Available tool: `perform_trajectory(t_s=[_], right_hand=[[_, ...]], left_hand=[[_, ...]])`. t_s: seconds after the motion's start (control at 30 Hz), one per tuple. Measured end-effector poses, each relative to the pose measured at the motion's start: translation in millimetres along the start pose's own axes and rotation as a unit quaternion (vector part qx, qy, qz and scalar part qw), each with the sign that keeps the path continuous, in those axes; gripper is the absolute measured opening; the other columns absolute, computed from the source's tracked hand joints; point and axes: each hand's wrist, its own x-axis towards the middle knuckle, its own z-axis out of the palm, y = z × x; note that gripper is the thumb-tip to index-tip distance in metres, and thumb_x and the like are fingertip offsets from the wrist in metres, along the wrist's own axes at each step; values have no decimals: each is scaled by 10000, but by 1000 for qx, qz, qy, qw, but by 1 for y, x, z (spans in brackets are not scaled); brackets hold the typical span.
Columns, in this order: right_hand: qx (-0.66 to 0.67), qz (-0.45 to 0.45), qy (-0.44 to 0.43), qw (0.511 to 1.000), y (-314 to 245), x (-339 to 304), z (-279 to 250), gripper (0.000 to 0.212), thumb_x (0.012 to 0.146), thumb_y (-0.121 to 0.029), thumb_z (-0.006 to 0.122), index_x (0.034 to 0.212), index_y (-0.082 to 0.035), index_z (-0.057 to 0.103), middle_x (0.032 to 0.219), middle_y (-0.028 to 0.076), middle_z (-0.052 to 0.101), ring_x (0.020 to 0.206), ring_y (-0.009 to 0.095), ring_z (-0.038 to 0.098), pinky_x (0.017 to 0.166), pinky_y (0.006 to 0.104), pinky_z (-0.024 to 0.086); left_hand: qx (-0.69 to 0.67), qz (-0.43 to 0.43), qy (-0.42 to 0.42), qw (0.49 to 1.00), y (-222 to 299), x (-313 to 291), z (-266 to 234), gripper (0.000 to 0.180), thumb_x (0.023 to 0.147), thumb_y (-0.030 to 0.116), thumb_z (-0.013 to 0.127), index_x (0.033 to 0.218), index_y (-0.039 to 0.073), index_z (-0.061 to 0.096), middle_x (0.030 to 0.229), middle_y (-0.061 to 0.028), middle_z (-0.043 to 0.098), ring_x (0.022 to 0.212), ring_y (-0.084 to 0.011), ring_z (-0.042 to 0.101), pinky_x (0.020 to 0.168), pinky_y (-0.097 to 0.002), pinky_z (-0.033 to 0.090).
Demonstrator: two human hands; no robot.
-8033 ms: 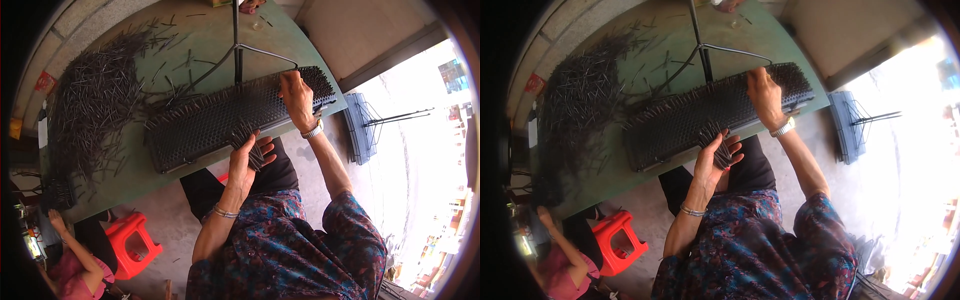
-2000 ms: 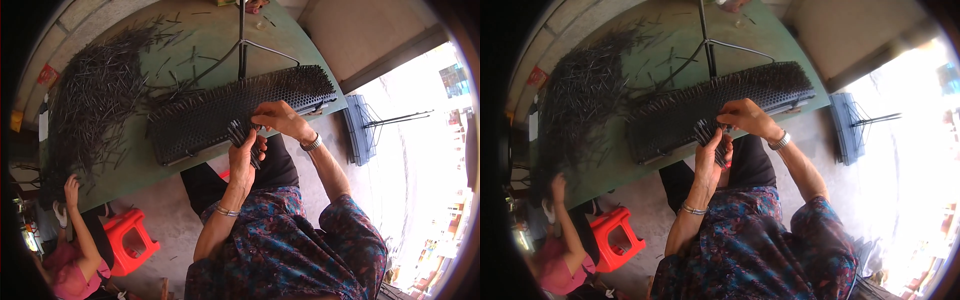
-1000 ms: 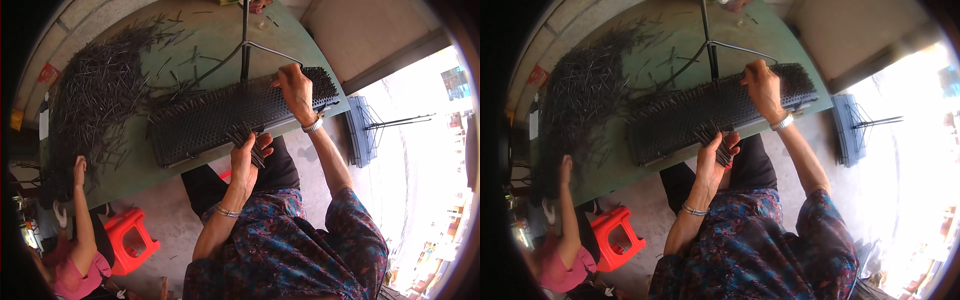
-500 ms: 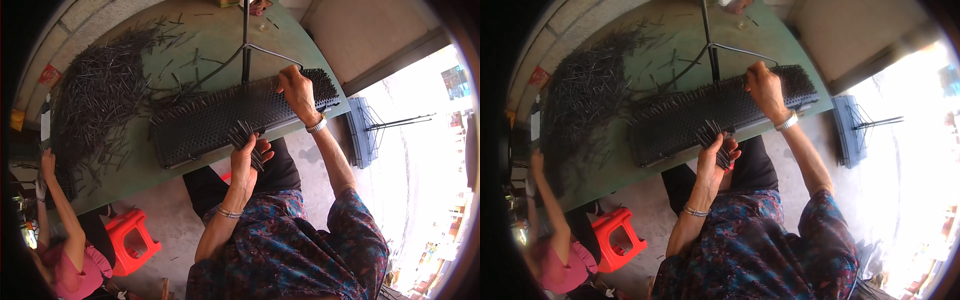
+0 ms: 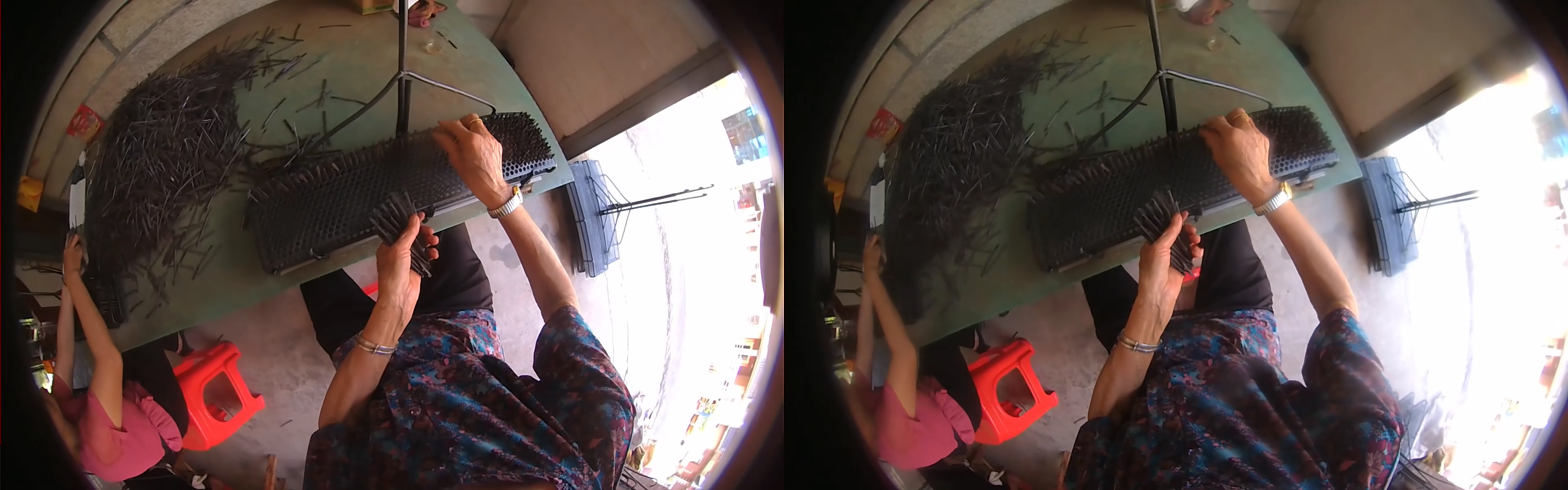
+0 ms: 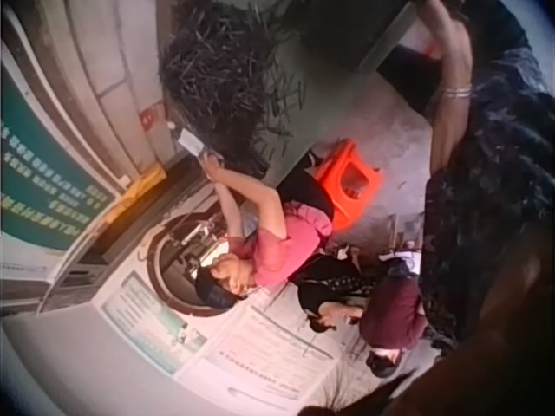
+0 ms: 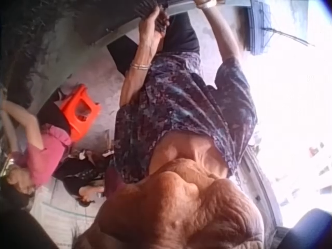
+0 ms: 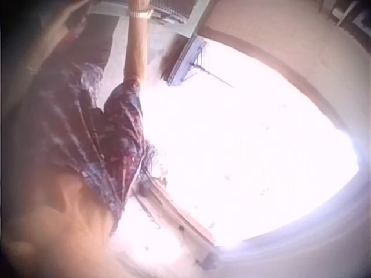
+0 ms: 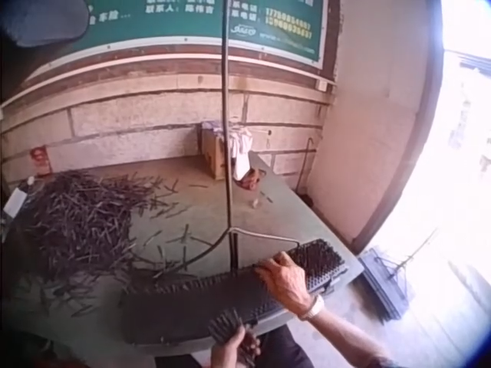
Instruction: Sorting thin metal rods and inserting them individually into a perforated sorting tray.
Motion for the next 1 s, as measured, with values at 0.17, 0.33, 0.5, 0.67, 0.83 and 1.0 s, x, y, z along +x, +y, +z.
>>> perform_trajectory(t_s=[0.17, 0.33, 0.5, 0.67, 0.83, 1.0], right_hand=[[256, 127, -263, 922, -23, -18, -28, 233, 876, -244, 674, 977, -36, 700, 879, 121, 669, 704, 251, 641, 610, 332, 502], [381, 163, -350, 840, -37, -27, -35, 249, 889, -211, 653, 982, 18, 689, 797, 66, 666, 676, 112, 601, 595, 270, 496], [450, 231, -366, 781, -30, -25, -31, 217, 908, -145, 606, 998, 43, 668, 783, 78, 660, 692, 127, 635, 619, 256, 536], [478, 247, -374, 755, -35, -22, -36, 204, 920, -112, 596, 1007, 70, 628, 790, 105, 661, 717, 153, 671, 642, 267, 564], [495, 244, -323, 769, -34, -25, -42, 172, 932, -87, 590, 1011, 63, 620, 817, 106, 671, 722, 155, 683, 644, 265, 565], [381, 231, -77, 892, -33, -11, -45, 169, 952, -81, 572, 1027, 66, 607, 831, 104, 690, 765, 173, 713, 682, 257, 564]], left_hand=[[17, 14, 0, 1000, 2, -3, 2, 207, 940, 195, 645, 1074, 39, 633, 852, -70, 671, 746, -159, 656, 579, -290, 517], [28, 14, -12, 999, 6, -10, 10, 205, 935, 188, 647, 1081, 45, 642, 896, -83, 698, 800, -173, 691, 585, -283, 542], [63, 17, -10, 998, 8, -10, 8, 203, 920, 168, 662, 1072, 35, 646, 891, -93, 699, 790, -174, 689, 575, -264, 533], [73, 0, -5, 997, 7, -8, 4, 207, 904, 143, 678, 1060, 11, 644, 882, -96, 694, 768, -170, 675, 564, -252, 516], [68, 10, -8, 998, 6, -5, 5, 220, 912, 160, 672, 1070, 11, 639, 920, -106, 699, 821, -184, 690, 579, -268, 530], [13, -8, 11, 1000, 5, -3, 0, 274, 929, 204, 656, 1133, 28, 605, 1001, -119, 695, 900, -204, 694, 640, -317, 577]])
